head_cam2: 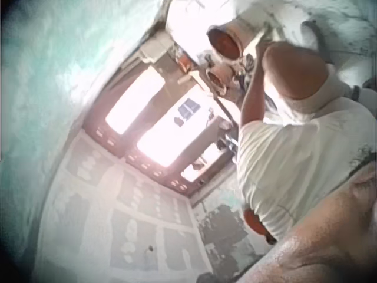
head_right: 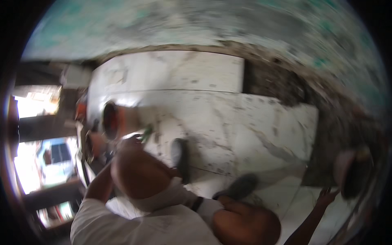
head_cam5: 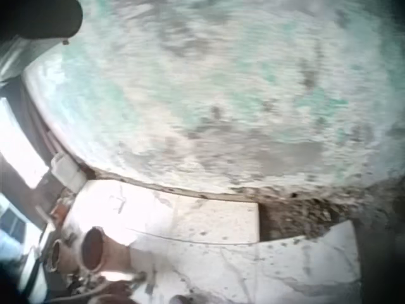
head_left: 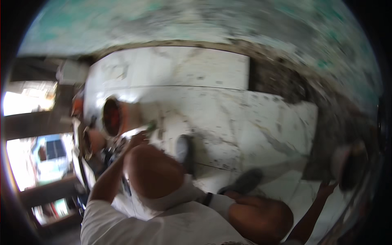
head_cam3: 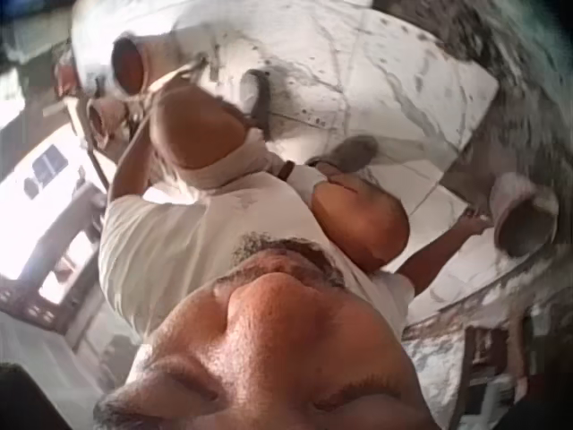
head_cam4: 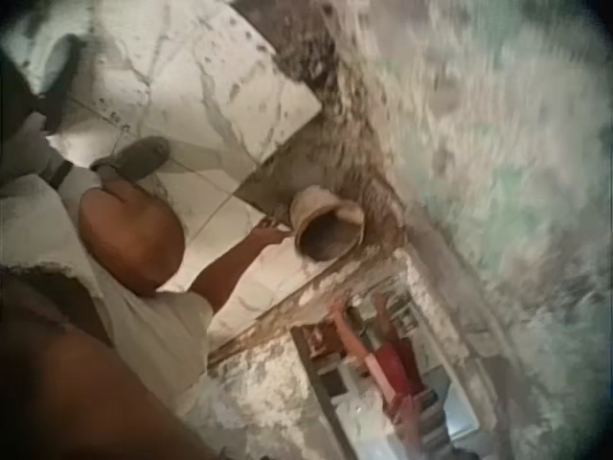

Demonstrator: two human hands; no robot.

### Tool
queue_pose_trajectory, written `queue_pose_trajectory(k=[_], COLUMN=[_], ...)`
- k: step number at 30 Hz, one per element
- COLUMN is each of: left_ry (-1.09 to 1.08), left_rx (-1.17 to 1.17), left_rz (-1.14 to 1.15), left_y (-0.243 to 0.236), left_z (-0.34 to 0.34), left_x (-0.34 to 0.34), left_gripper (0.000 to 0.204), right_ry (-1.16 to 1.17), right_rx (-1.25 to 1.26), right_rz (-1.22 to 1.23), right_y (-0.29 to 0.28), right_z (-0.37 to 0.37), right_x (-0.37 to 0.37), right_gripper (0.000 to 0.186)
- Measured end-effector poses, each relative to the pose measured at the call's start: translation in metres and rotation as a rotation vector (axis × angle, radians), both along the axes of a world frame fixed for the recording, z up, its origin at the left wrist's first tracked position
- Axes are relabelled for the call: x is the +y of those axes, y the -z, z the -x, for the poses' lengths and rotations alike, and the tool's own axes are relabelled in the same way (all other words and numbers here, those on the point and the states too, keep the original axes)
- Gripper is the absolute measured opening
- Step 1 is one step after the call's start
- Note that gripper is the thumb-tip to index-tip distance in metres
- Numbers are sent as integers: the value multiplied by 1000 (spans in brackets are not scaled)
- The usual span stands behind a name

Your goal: The person taps a floor tile with a mallet, scoops mortar from a bucket to spread onto the underside of a tile using a trowel, sets the tile in place, taps it with the mallet, and levels the subfloor using a trowel and by hand.

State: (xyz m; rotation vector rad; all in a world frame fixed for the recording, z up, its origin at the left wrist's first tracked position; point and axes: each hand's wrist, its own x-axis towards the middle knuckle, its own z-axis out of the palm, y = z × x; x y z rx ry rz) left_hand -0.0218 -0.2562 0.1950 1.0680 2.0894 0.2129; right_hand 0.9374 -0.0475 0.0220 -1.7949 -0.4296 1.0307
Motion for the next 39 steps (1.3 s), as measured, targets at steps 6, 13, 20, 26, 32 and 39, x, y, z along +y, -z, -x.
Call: queue_pose_trajectory(k=[6,13,20,26,32,39], left_ry=[-210,-190,-329,-1526,-1155,-567], left_rx=[182,469,354,145,846,489], left_rz=[48,-143,-419,-665,-967,-570], left_y=[50,104,129,92,23,20], left_z=[-18,56,45,121,199,79], left_x=[-83,-91,-85,-149,-135,-90], left_gripper=[35,27,20,16,14,52], right_ry=[-756,-1811,-2243,-2282,-2195,-2090], right_rx=[-371,-859,-1007,-844,-823,-1025], right_rz=[387,117,-407,-615,-626,-475], right_y=[-79,-176,-179,-198,-196,-173], right_z=[318,552,828,962,979,910], right_x=[7,80,79,43,76,125], right_gripper=[42,37,41,40,38,34])
